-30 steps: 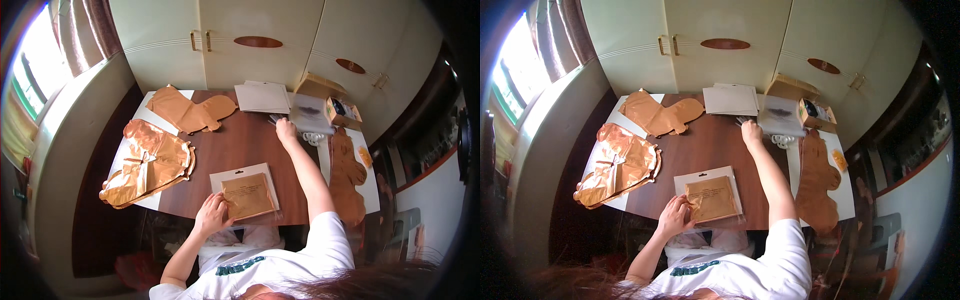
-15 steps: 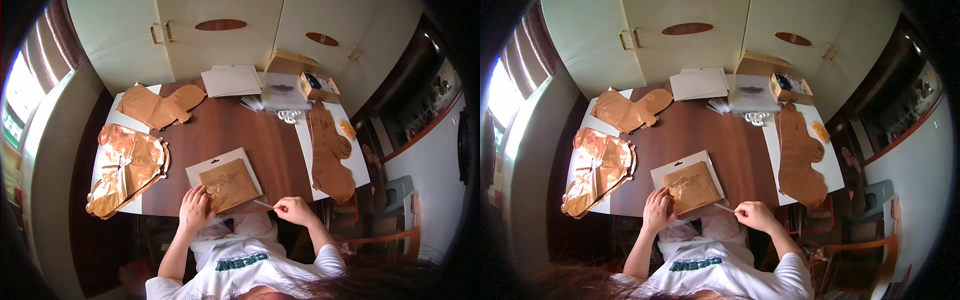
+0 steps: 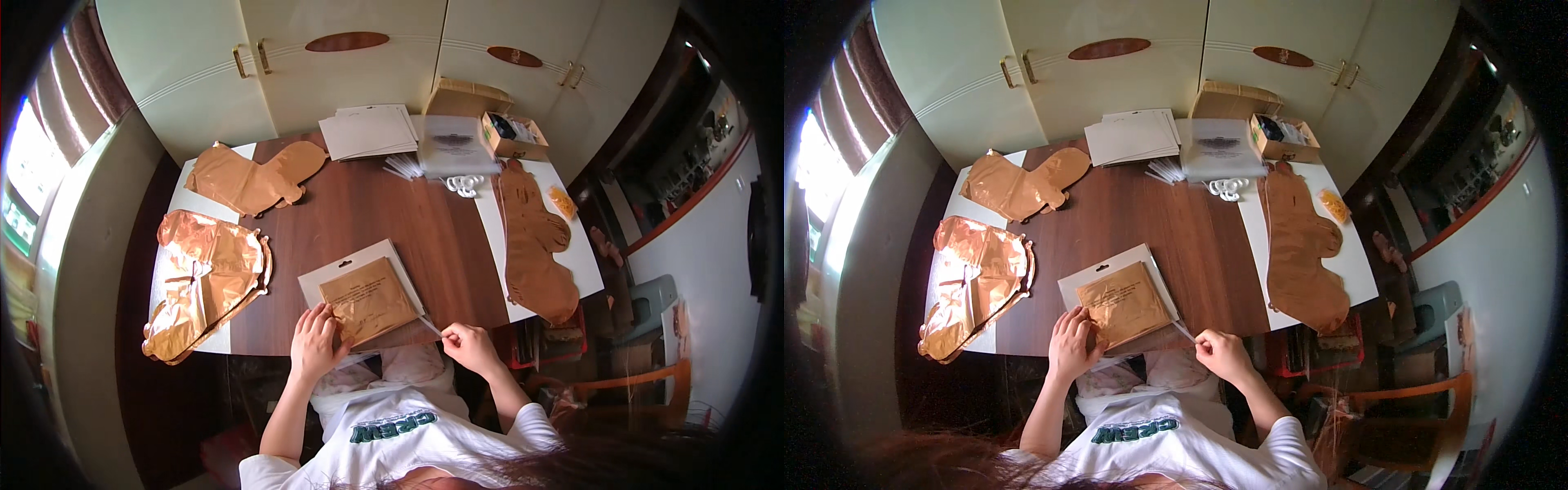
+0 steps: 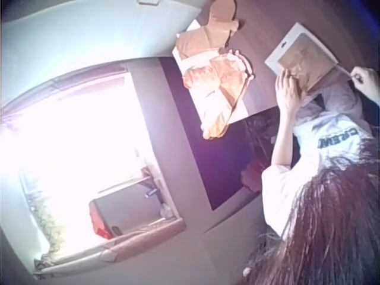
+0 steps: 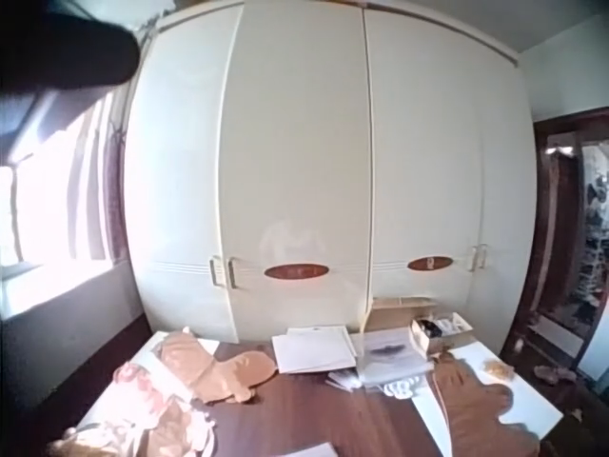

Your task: Folding metallic decorative paper and placing items into plastic sleeves with cardboard inserts.

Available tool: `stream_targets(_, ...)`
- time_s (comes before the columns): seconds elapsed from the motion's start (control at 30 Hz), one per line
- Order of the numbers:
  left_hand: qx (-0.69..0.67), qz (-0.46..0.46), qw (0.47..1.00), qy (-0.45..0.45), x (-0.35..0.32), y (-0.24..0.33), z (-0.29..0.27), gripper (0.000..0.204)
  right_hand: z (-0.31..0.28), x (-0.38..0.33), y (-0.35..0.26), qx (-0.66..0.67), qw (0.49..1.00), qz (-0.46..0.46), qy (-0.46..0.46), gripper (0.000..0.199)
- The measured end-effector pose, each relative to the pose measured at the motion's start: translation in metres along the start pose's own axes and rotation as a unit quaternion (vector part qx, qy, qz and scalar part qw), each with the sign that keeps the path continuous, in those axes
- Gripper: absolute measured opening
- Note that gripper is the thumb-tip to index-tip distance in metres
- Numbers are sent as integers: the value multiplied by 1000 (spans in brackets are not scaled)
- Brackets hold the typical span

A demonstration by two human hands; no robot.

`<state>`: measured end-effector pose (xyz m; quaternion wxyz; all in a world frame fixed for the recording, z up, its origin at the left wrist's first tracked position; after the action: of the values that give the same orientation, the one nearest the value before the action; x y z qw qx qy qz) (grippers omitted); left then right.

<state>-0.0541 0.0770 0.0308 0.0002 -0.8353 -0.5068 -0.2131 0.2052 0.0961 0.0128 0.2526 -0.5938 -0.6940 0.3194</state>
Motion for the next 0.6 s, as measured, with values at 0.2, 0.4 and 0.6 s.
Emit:
stream_targets(0.2,-6,-5,1000,9,0,-1,-2,36,8,10,-15,-30,998,-12,45,25)
stream_targets(0.4,14,24,1000,13,3,7,-4,41,16,25,-27,-94,991,-34,88,17)
stream_targets(0.6,7,17,1000,11,1,5,-5,41,16,34,-46,-163,980,-108,-32,39)
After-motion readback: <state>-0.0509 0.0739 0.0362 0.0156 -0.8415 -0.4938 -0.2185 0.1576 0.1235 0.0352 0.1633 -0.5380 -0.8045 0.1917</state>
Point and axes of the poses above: each hand's wrist, its own x-axis towards the middle knuckle, its own z-axis out of the palm, y = z × x, the point moved 10 cm from there along x, towards the middle knuckle, and after that the axes turned 12 degrees about z, right-handed, at the moved point
